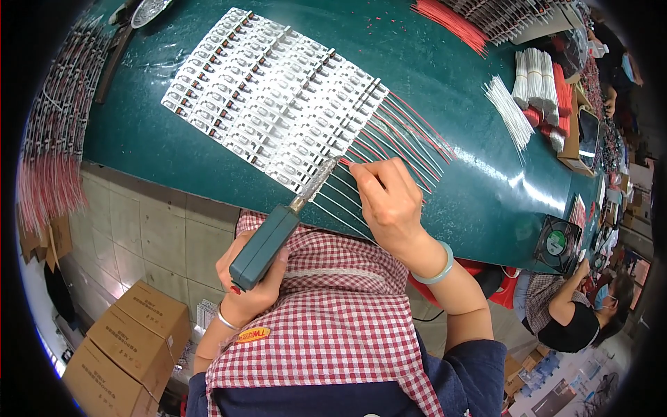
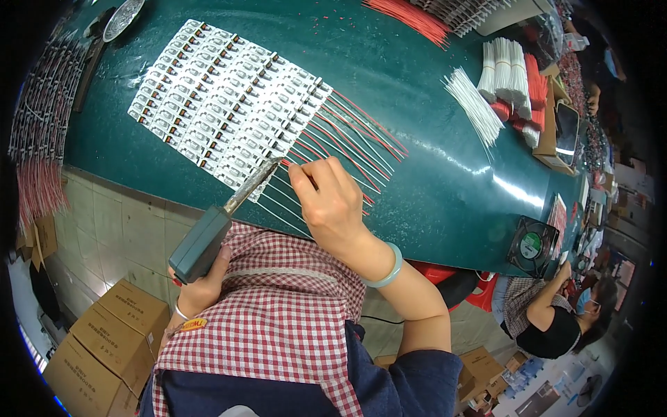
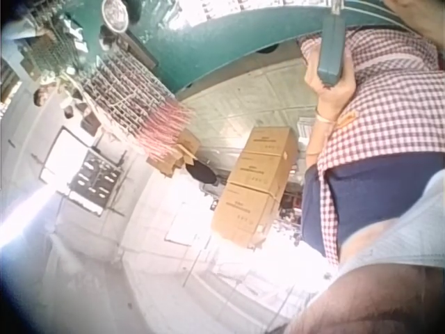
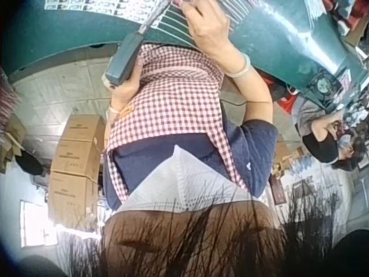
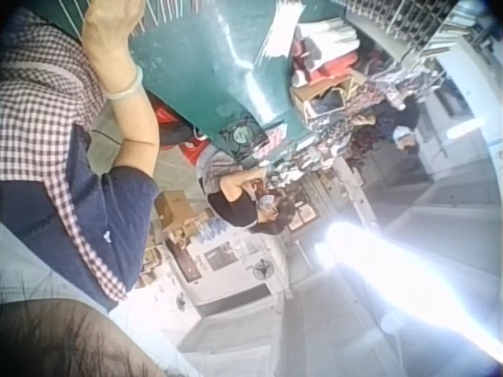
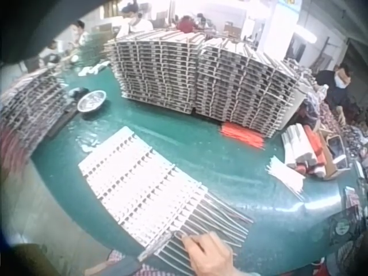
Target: The person attaches wires to a circuit panel using a handheld tool, places the completed panel onto a stack, retrieves a new panel, and attaches wires into it.
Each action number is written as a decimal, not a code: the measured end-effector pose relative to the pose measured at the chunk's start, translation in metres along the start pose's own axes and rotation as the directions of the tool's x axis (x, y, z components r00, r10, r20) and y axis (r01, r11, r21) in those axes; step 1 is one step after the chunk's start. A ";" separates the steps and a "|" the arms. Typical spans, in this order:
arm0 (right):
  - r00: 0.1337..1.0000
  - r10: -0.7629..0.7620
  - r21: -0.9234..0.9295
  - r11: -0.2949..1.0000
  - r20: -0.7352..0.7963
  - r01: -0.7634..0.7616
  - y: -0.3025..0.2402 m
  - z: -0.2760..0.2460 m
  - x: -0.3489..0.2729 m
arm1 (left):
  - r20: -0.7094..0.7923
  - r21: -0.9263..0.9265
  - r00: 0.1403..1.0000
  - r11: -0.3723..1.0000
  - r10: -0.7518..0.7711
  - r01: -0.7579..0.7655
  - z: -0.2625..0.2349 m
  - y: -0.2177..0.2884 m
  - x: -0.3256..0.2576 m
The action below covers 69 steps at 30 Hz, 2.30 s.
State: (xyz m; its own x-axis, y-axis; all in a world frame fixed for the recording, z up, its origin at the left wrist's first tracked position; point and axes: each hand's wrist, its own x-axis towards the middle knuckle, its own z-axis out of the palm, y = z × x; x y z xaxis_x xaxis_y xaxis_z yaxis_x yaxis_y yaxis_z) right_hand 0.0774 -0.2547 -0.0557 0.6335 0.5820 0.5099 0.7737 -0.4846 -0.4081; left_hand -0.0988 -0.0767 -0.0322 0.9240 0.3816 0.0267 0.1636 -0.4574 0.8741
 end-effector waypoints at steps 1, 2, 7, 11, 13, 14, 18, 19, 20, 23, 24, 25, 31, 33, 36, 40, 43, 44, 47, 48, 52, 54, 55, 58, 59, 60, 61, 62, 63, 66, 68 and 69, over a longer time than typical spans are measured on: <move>1.000 0.000 -0.001 1.000 0.001 0.000 0.000 0.000 0.000 | -0.007 0.000 1.000 1.000 0.002 -0.002 0.000 0.001 0.001; 1.000 0.000 -0.002 1.000 0.001 0.000 0.000 0.000 0.000 | -0.014 -0.001 1.000 1.000 0.003 -0.003 0.000 0.001 0.001; 1.000 0.007 0.001 1.000 0.002 -0.007 0.001 0.001 0.001 | -0.032 0.025 0.999 0.999 0.025 -0.025 0.000 -0.006 -0.005; 1.000 0.014 0.004 1.000 0.004 -0.014 0.000 0.000 0.000 | -0.036 0.038 0.998 0.998 0.044 -0.043 -0.001 -0.005 -0.004; 1.000 0.018 0.002 1.000 0.008 -0.018 0.000 0.000 0.000 | -0.041 0.030 0.999 0.999 0.036 -0.035 0.000 -0.005 -0.004; 1.000 0.017 0.003 1.000 0.008 -0.017 -0.001 0.000 0.000 | -0.045 0.021 0.999 0.999 0.028 -0.027 0.001 -0.004 -0.004; 1.000 0.020 -0.003 1.000 0.003 -0.020 -0.001 0.000 0.001 | -0.021 0.066 0.996 0.994 0.089 -0.088 0.001 0.001 0.003; 1.000 0.019 -0.008 1.000 0.004 -0.019 -0.002 0.000 0.001 | -0.030 0.054 0.997 0.996 0.077 -0.076 0.001 0.002 0.004; 1.000 0.018 -0.009 1.000 0.004 -0.018 -0.002 0.000 0.000 | -0.039 0.041 0.997 0.997 0.065 -0.064 0.002 0.003 0.004; 1.000 0.016 -0.008 1.000 -0.004 -0.016 -0.001 0.001 0.000 | -0.023 0.086 0.993 0.990 0.114 -0.111 0.000 0.007 0.008; 1.000 0.018 -0.013 1.000 0.002 -0.018 -0.002 0.001 0.000 | -0.024 0.086 0.993 0.990 0.114 -0.112 -0.001 0.007 0.008; 1.000 0.021 -0.018 1.000 0.009 -0.021 -0.002 0.000 0.000 | -0.023 0.083 0.993 0.991 0.112 -0.109 -0.001 0.007 0.008; 1.000 0.016 -0.015 1.000 0.010 -0.016 -0.003 -0.001 0.002 | -0.051 0.033 0.996 0.997 0.078 -0.076 0.001 -0.006 -0.004; 1.000 0.019 -0.017 1.000 0.006 -0.018 -0.003 0.000 0.001 | -0.060 0.030 0.995 0.997 0.076 -0.074 0.000 -0.009 -0.008; 1.000 0.019 -0.023 1.000 0.002 -0.019 -0.002 0.001 0.000 | -0.050 0.035 0.997 0.997 0.066 -0.064 -0.002 -0.011 -0.010; 1.000 0.020 -0.013 1.000 -0.013 -0.020 -0.002 0.003 0.000 | -0.059 0.043 0.997 0.998 0.045 -0.043 -0.003 -0.009 -0.011; 0.999 0.013 -0.006 1.000 -0.031 -0.013 0.000 0.005 0.000 | -0.067 0.029 0.997 0.999 0.039 -0.037 -0.003 -0.009 -0.012; 0.999 0.012 -0.006 1.000 -0.031 -0.012 0.001 0.004 0.001 | -0.075 0.009 0.997 1.000 0.024 -0.023 -0.003 -0.009 -0.013; 0.996 -0.032 -0.019 0.999 -0.079 0.030 -0.001 0.003 0.002 | -0.070 0.006 0.997 1.000 0.013 -0.013 -0.004 -0.013 -0.018; 0.996 -0.030 0.001 1.000 -0.078 0.030 -0.004 0.001 0.000 | -0.071 0.006 0.997 1.000 0.013 -0.013 -0.004 -0.013 -0.018; 0.998 -0.009 0.035 0.999 -0.063 0.011 -0.009 0.004 -0.006 | -0.054 0.022 0.998 1.000 0.017 -0.016 -0.005 -0.012 -0.019; 0.998 -0.009 0.027 1.000 -0.059 0.011 -0.008 0.006 -0.008 | -0.047 0.032 0.999 0.999 0.024 -0.023 -0.005 -0.012 -0.018; 0.999 -0.009 0.020 1.000 -0.054 0.010 -0.008 0.006 -0.009 | -0.059 0.033 0.998 0.999 0.037 -0.035 -0.004 -0.009 -0.017; 0.999 -0.001 0.017 1.000 -0.043 0.002 -0.009 0.006 -0.009 | -0.069 0.036 0.995 0.997 0.072 -0.069 -0.004 -0.006 -0.013; 0.999 -0.001 0.016 1.000 -0.043 0.002 -0.009 0.006 -0.009 | -0.068 0.038 0.993 0.995 0.093 -0.091 -0.003 -0.005 -0.011; 0.999 0.001 0.012 1.000 -0.040 0.000 -0.009 0.006 -0.009 | -0.068 0.038 0.993 0.995 0.094 -0.091 -0.003 -0.002 -0.009; 0.999 0.002 0.010 1.000 -0.038 -0.001 -0.009 0.007 -0.009 | -0.068 0.037 0.993 0.995 0.095 -0.092 -0.003 0.001 -0.006; 0.999 0.001 0.010 1.000 -0.037 -0.001 -0.010 0.007 -0.009 | -0.069 0.036 0.993 0.995 0.096 -0.093 -0.003 0.003 -0.005; 0.999 0.000 0.009 1.000 -0.038 0.000 -0.010 0.007 -0.008 | -0.070 0.036 0.993 0.995 0.095 -0.093 -0.003 0.003 -0.004; 0.999 -0.003 0.000 1.000 -0.041 0.003 -0.010 0.008 -0.008 | -0.055 0.076 0.990 0.989 0.133 -0.129 -0.005 0.002 -0.004; 0.999 -0.007 -0.008 1.000 -0.042 0.007 -0.010 0.008 -0.009 | -0.039 0.071 0.993 0.991 0.113 -0.110 -0.006 0.002 -0.005; 0.999 -0.011 -0.011 1.000 -0.045 0.010 -0.010 0.009 -0.009 | -0.039 0.070 0.993 0.991 0.113 -0.110 -0.006 0.002 -0.005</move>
State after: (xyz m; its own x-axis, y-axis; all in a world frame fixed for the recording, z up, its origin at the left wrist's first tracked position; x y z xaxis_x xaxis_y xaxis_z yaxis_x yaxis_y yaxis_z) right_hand 0.0642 -0.2497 -0.0630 0.6240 0.5571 0.5480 0.7801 -0.4856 -0.3945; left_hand -0.1050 -0.0748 -0.0283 0.9222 0.3587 0.1446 0.0846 -0.5520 0.8296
